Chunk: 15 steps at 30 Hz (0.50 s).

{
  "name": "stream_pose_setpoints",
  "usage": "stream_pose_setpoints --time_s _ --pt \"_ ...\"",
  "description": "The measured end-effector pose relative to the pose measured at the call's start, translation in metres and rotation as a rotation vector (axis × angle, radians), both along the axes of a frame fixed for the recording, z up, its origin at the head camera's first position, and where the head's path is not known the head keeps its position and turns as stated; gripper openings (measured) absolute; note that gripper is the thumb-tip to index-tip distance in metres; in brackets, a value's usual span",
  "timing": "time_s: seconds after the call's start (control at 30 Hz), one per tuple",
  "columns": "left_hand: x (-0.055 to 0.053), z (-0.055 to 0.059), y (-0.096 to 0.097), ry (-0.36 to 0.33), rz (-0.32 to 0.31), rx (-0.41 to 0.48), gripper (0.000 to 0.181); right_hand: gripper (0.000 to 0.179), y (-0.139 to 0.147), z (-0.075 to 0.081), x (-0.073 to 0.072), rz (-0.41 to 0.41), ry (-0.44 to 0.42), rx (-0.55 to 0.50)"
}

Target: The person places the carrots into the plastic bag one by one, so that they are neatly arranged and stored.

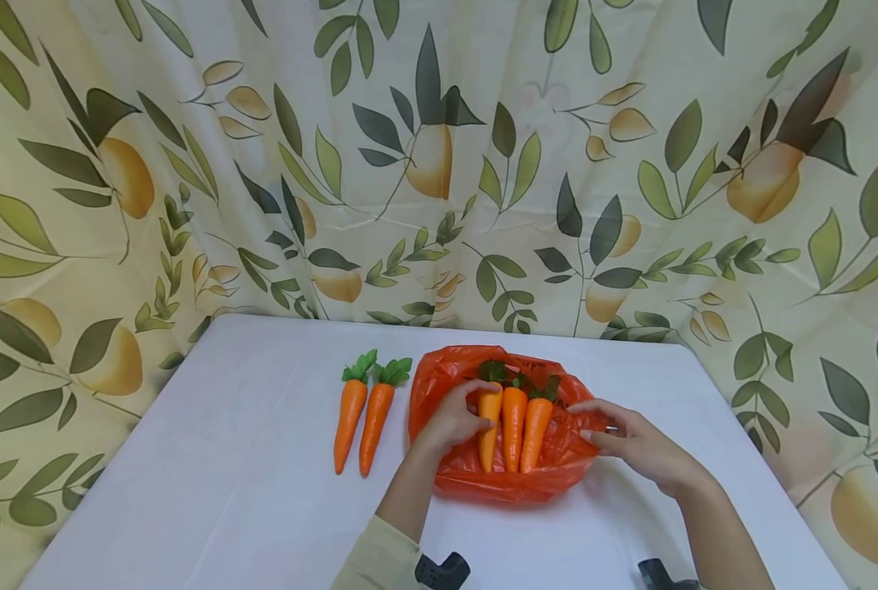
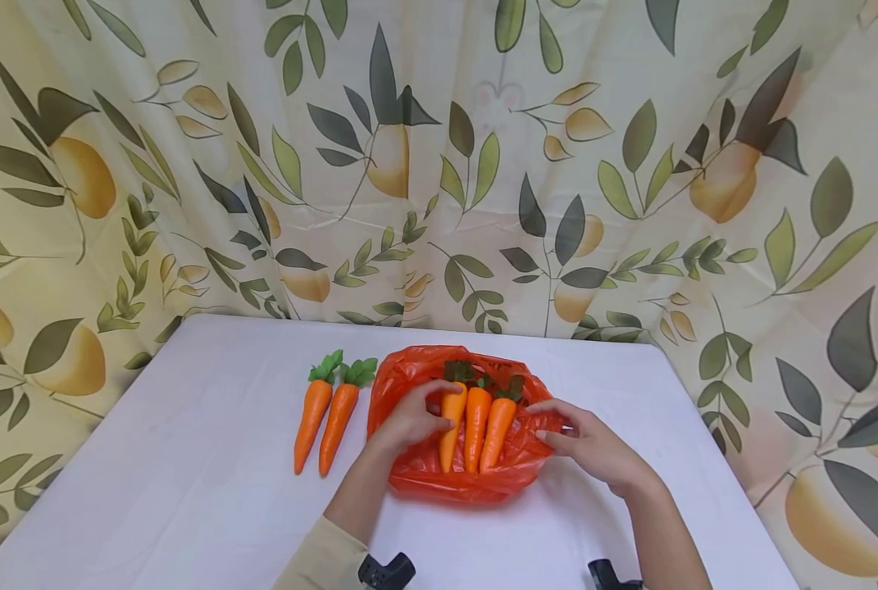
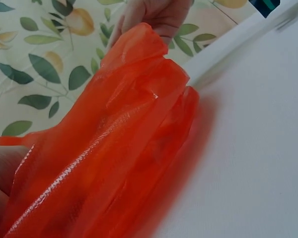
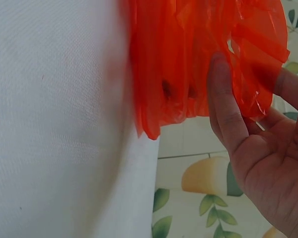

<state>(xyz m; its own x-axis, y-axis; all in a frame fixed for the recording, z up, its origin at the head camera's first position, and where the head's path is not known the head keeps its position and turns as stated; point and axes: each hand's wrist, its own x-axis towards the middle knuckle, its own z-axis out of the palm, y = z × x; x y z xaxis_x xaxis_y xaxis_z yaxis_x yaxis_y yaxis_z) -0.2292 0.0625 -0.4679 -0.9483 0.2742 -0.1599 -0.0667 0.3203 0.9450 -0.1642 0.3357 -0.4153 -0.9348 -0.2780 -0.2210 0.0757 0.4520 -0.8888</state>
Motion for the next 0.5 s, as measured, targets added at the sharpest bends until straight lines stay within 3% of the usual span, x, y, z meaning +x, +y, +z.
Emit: stream_pose_setpoints --time_s 0.27,0.5 --pt "-0.0013 -0.0013 -0.0005 -0.011 -0.004 -0.016 0.045 0.043 0.0011 -0.0002 -0.0003 -0.001 0.002 0.000" --pt "0.0003 0.0067 -0.0005 -0.017 0.012 -0.005 0.046 0.044 0.0032 -0.0005 -0.0009 -0.001 0.002 -0.005"
